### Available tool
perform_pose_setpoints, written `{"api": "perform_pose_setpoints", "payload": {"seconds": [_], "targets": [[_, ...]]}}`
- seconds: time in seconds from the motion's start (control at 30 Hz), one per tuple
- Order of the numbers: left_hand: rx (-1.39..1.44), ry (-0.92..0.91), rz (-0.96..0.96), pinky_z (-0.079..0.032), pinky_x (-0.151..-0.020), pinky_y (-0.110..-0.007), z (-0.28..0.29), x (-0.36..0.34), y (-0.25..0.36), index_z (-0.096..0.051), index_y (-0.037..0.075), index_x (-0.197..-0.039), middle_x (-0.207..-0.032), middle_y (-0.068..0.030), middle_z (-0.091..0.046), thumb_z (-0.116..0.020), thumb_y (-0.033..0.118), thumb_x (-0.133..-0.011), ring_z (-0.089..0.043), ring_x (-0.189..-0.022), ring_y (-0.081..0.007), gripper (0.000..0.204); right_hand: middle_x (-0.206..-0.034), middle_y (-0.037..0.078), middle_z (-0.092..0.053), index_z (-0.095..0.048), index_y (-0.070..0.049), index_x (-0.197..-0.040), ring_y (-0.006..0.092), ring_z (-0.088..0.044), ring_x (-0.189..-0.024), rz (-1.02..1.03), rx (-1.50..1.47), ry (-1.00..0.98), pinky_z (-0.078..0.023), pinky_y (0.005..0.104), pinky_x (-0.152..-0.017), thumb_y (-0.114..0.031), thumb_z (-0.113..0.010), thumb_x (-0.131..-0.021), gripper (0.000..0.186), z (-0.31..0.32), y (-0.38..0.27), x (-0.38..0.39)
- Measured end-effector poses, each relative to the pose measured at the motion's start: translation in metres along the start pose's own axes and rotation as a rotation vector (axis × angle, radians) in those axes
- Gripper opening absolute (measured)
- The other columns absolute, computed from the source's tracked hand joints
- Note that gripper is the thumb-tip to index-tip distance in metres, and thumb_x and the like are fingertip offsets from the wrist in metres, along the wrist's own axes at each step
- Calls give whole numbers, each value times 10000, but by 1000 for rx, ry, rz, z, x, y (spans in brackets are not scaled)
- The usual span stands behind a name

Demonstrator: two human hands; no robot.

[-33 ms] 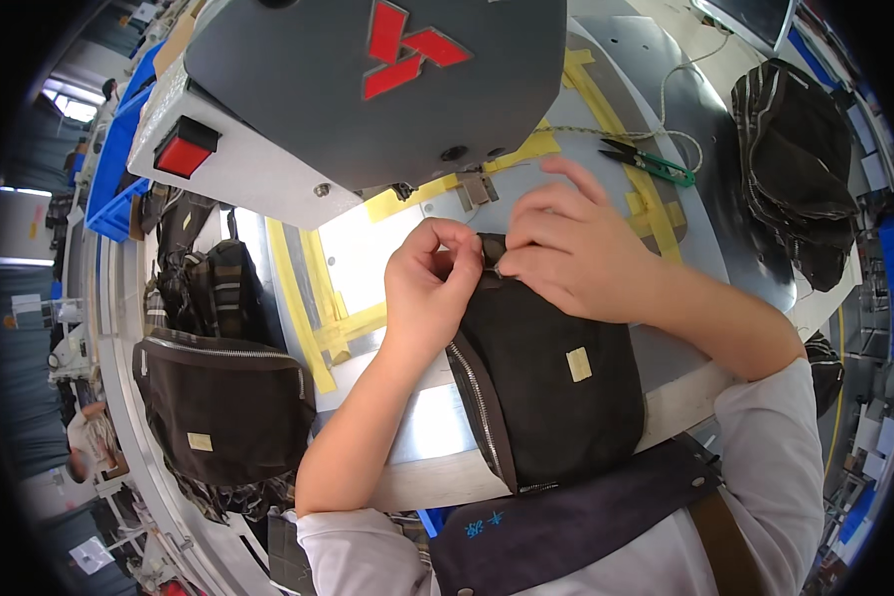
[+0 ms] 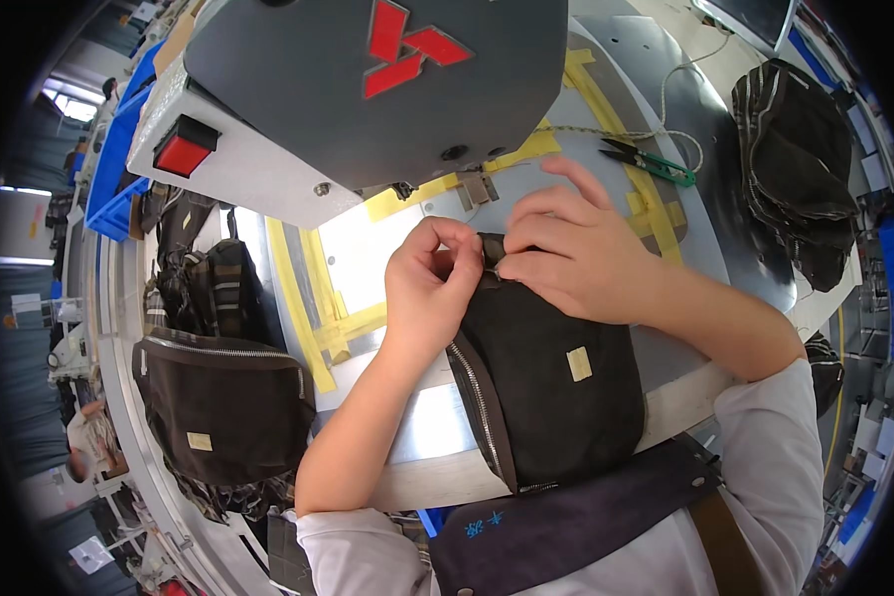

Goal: The person operates an industrial sewing machine to stitch the edges of dark-colored fabric bags. They repeatedly align the bag edges under the needle, guide the fabric through the machine, and then remove the finished items to place them in a stack. The process involves handling multiple bags one at a time.

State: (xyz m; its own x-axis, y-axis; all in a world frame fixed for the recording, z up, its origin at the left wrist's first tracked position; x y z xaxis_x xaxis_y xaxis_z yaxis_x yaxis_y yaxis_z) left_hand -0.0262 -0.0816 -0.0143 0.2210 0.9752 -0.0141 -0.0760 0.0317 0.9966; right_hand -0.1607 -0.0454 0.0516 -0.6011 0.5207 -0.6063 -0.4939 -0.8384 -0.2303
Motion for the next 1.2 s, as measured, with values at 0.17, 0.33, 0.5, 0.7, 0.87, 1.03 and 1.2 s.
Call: {"api": "perform_pose_setpoints", "payload": {"seconds": [0.17,0.33,0.5,0.7,0.87,1.03,1.2], "targets": [[38,-96,7,-440,-693,-216,-5,-2,2,-567,6,-981,-851,-12,-570,-573,38,-904,-533,-744,-75,84,-893,-11,-601,-656,-140,-840,194,-553,-988,-125,-18,26,-309,547,-1054,-121,-733,-712,150,-3,17,1],[-118,-211,-128,-449,-715,-246,-11,3,15,-571,4,-985,-861,-29,-581,-612,59,-893,-541,-760,-103,114,-873,-18,-595,-644,-128,-849,192,-549,-998,-199,-15,28,-315,525,-1056,-134,-706,-748,118,2,25,1],[-223,-13,-70,-465,-753,-237,-1,0,2,-560,1,-995,-907,-44,-615,-607,6,-894,-562,-809,-95,111,-872,-22,-593,-631,-122,-812,169,-546,-1015,56,211,46,-330,515,-1047,-148,-676,-748,82,1,3,4],[-562,87,-471,-508,-730,-319,-13,11,45,-597,36,-892,-908,-97,-594,-715,-78,-702,-621,-844,-261,251,-874,-22,-592,-619,-118,-776,164,-553,-1007,-41,134,152,-330,515,-1044,-156,-673,-743,74,2,10,2],[-662,13,-589,-523,-599,-329,-17,16,47,-608,65,-900,-933,-51,-579,-709,-60,-687,-629,-732,-247,266,-862,0,-614,-640,-121,-811,198,-577,-974,-53,-6,59,-337,515,-1018,-125,-752,-688,166,2,7,-1],[-713,-32,-679,-514,-552,-332,-26,20,50,-610,77,-883,-909,-38,-570,-716,-48,-669,-622,-692,-231,270,-869,96,-644,-640,-45,-859,268,-609,-886,-577,-380,-73,-455,398,-841,-190,-697,-767,181,-9,53,4],[-801,-100,-713,-514,-565,-320,-36,25,51,-618,71,-866,-890,-53,-579,-702,-42,-671,-620,-710,-227,240,-843,111,-628,-630,-15,-887,273,-587,-829,-784,-510,-321,-467,377,-723,-166,-660,-808,173,-25,62,18]]}}
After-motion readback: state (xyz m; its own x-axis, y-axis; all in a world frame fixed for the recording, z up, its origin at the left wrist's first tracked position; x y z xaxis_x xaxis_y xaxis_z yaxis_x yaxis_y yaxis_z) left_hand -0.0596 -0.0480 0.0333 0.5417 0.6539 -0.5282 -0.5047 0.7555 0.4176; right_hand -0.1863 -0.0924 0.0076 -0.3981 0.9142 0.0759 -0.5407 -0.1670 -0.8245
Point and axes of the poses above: each hand's wrist, its own x-axis away from the middle knuckle, its own z-axis out of the back of the hand, y = z × x, the point moved 8 cm from there along -x, towards the middle knuckle
